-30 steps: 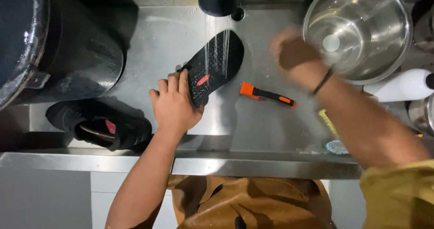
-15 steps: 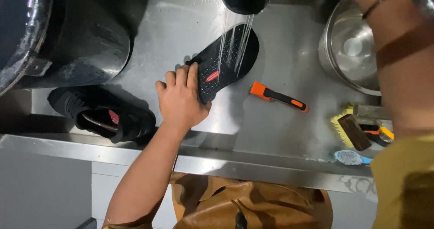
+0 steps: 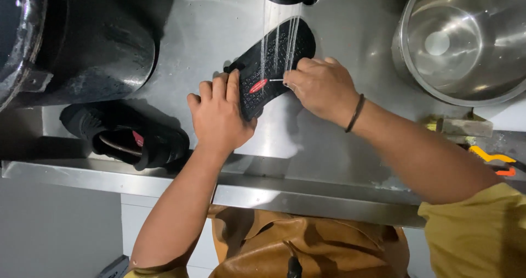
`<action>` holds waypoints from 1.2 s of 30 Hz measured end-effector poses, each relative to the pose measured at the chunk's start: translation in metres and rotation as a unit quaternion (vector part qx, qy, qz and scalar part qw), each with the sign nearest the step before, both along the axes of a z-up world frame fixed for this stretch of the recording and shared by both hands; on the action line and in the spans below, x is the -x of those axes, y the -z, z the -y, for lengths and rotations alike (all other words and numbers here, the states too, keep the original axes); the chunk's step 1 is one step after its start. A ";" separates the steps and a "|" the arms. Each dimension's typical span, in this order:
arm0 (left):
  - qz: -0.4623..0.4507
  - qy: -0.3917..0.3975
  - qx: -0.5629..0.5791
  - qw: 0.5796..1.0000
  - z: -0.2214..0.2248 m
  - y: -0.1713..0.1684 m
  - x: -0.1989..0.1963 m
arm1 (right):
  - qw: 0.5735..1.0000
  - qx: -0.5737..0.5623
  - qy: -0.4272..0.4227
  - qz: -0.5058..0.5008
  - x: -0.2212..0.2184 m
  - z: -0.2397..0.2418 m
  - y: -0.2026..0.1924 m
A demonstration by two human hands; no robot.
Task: Scrubbing and rinsing the sole of a black sneaker in a sink using a small cleaning tool.
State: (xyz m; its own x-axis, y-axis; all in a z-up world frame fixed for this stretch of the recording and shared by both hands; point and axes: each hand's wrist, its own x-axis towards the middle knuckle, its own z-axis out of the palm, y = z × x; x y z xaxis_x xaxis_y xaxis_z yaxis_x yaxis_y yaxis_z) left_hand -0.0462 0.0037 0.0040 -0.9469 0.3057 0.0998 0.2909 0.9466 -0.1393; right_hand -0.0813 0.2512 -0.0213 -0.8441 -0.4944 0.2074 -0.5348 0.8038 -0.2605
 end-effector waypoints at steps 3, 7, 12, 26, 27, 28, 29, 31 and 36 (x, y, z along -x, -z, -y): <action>0.007 -0.005 0.000 1.000 0.000 0.001 0.000 | 0.999 -0.027 0.015 -0.044 0.005 0.004 0.020; 0.015 -0.008 0.002 1.000 0.001 0.002 0.000 | 0.998 -0.041 0.007 -0.057 0.007 0.007 0.010; 0.013 -0.004 -0.003 1.000 0.000 0.001 0.001 | 0.995 -0.011 -0.006 -0.100 0.008 0.010 0.005; 0.068 -0.020 0.035 0.997 -0.006 -0.003 0.001 | 0.990 0.129 -0.018 0.059 0.019 0.010 -0.008; 0.073 -0.024 0.041 0.996 -0.006 -0.002 0.001 | 0.986 0.144 -0.016 0.085 0.020 0.009 -0.007; 0.071 -0.023 0.042 0.996 -0.005 -0.002 0.001 | 0.986 0.145 -0.015 0.083 0.020 0.010 -0.004; 0.078 -0.024 0.042 0.996 -0.005 -0.003 0.001 | 0.978 0.174 -0.024 0.114 0.021 0.010 -0.001; 0.083 -0.023 0.042 0.995 -0.004 -0.003 0.003 | 0.968 0.203 -0.032 0.141 0.019 0.011 -0.005; 0.088 -0.022 0.035 0.995 -0.005 -0.001 0.002 | 0.991 0.091 0.026 0.089 0.011 0.009 -0.016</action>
